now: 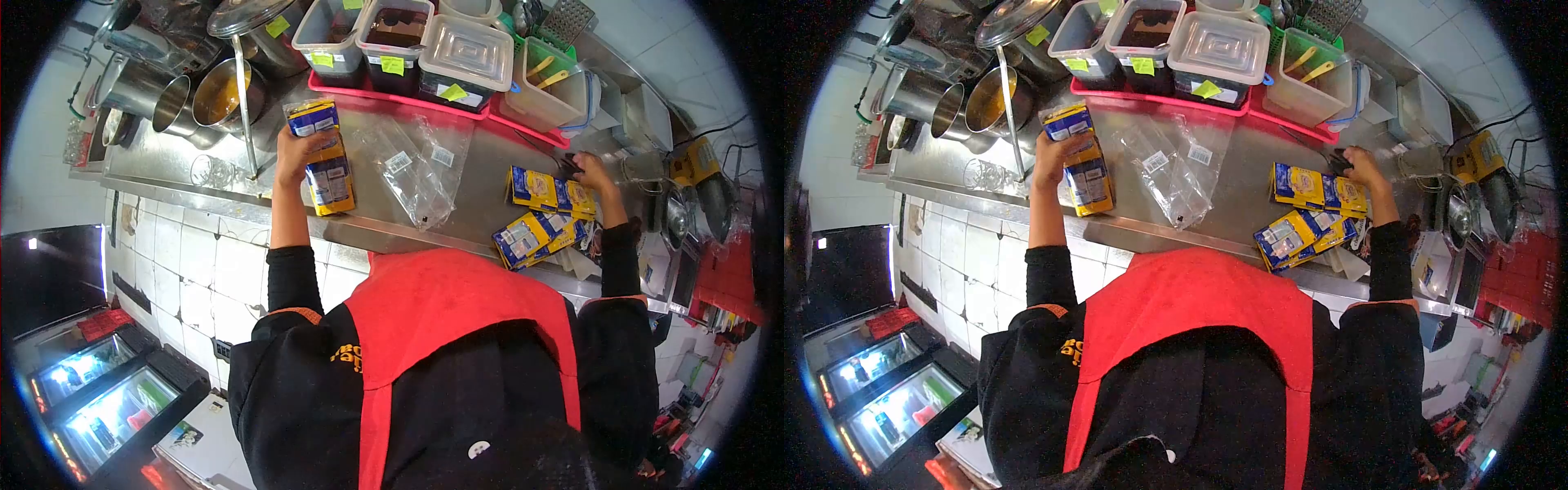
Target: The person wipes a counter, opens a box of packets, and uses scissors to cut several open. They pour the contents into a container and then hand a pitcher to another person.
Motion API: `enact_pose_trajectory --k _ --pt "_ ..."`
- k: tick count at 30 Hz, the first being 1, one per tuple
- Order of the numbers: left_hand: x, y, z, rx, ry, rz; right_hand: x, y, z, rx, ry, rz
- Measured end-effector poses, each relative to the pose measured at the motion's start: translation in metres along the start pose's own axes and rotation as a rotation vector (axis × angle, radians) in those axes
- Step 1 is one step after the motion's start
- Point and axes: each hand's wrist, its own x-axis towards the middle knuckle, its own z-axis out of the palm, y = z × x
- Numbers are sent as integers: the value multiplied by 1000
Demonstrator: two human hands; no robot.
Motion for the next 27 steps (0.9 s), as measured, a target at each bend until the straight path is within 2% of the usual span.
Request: enact_pose_trajectory --k 2,5,8,9,11,14,16,17,20,22,25,27 --pt "-3 6 1 -33 -19 33 0 -3 -6 189 -190 181" --pt "-9 18 9 -130 -16 84 -2 25 14 249 -105 31" --pt "-15 21 15 -162 -78 40 -8 11 13 206 -2 -10" --pt "-14 19 16 -175 -90 48 -6 9 9 207 -3 -22" --pt "-28 39 29 -232 -101 77 1 5 2 107 -147 77" --pt "-41 48 29 -271 -139 190 9 44 31 194 -30 -68" --pt "-54 60 32 -251 -165 196 8 36 31 230 -39 -142" --pt "-59 63 36 -240 -178 286 5 30 25 175 -40 -112" --pt "-72 76 47 -300 -190 233 6 15 19 93 7 -91" --pt "-72 74 52 -249 -233 119 -1 5 15 64 57 -90" --pt "-68 54 59 -203 -243 63 -6 -6 14 120 140 -156" --pt "-66 48 65 -288 -261 118 -6 -7 15 41 189 -272"
